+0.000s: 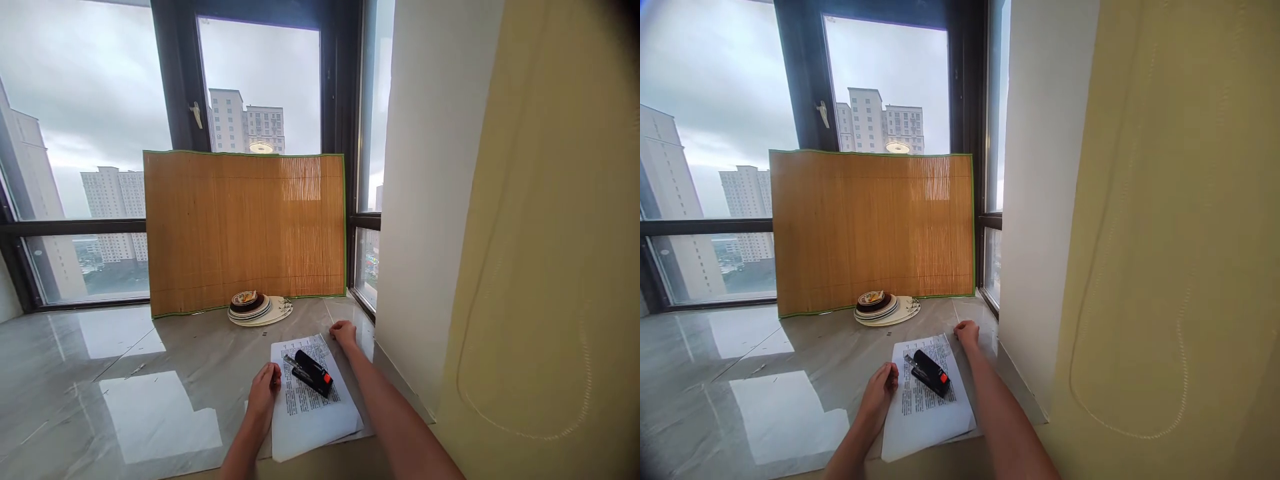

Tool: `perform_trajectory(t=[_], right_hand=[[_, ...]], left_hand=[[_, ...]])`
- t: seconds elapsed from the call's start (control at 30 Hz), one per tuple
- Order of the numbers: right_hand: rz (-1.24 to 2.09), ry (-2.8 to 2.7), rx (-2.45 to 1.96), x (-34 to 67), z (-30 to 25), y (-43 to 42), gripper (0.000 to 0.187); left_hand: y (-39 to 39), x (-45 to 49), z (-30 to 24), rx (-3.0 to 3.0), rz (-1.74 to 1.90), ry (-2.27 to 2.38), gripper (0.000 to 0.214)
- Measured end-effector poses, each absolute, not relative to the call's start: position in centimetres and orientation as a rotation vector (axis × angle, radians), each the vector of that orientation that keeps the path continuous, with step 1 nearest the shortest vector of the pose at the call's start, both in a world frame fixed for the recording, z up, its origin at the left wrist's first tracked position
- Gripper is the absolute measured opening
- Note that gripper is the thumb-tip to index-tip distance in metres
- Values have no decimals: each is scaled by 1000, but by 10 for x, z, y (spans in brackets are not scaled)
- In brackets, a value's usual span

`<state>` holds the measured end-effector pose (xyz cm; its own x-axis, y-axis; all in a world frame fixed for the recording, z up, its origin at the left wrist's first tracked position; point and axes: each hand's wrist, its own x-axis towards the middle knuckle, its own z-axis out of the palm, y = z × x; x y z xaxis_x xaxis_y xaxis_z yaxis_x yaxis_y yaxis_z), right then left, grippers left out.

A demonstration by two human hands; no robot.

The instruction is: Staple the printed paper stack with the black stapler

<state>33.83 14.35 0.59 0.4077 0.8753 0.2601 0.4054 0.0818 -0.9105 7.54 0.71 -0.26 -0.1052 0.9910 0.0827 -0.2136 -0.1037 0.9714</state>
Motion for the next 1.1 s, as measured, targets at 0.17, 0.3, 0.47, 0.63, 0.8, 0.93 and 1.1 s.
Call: perform_trajectory(t=[0.17,0.3,0.47,0.63,0.8,0.93,1.1], right_hand=[[595,-1228,-1606,347,-4,155,19],[467,-1256,-1618,353,-10,142,5],[267,-1400,-1610,343,-16,106,24],[141,-1584,-1541,326,-19,81,38],[136,-1642,-1473,326,-16,76,32],[214,-1583,-1428,332,-12,77,24],[381,-1480,-1399,327,-4,73,11]], left_hand=[[-1,68,0,1351,1644,1312,43],[29,44,9,1796,1577,1728,36],[102,13,12,2147,1123,1900,35],[136,7,-2,2327,762,1880,57],[124,10,-4,2421,552,1922,47],[91,15,-1,2396,597,1986,35],[60,24,-7,2324,723,2095,40]])
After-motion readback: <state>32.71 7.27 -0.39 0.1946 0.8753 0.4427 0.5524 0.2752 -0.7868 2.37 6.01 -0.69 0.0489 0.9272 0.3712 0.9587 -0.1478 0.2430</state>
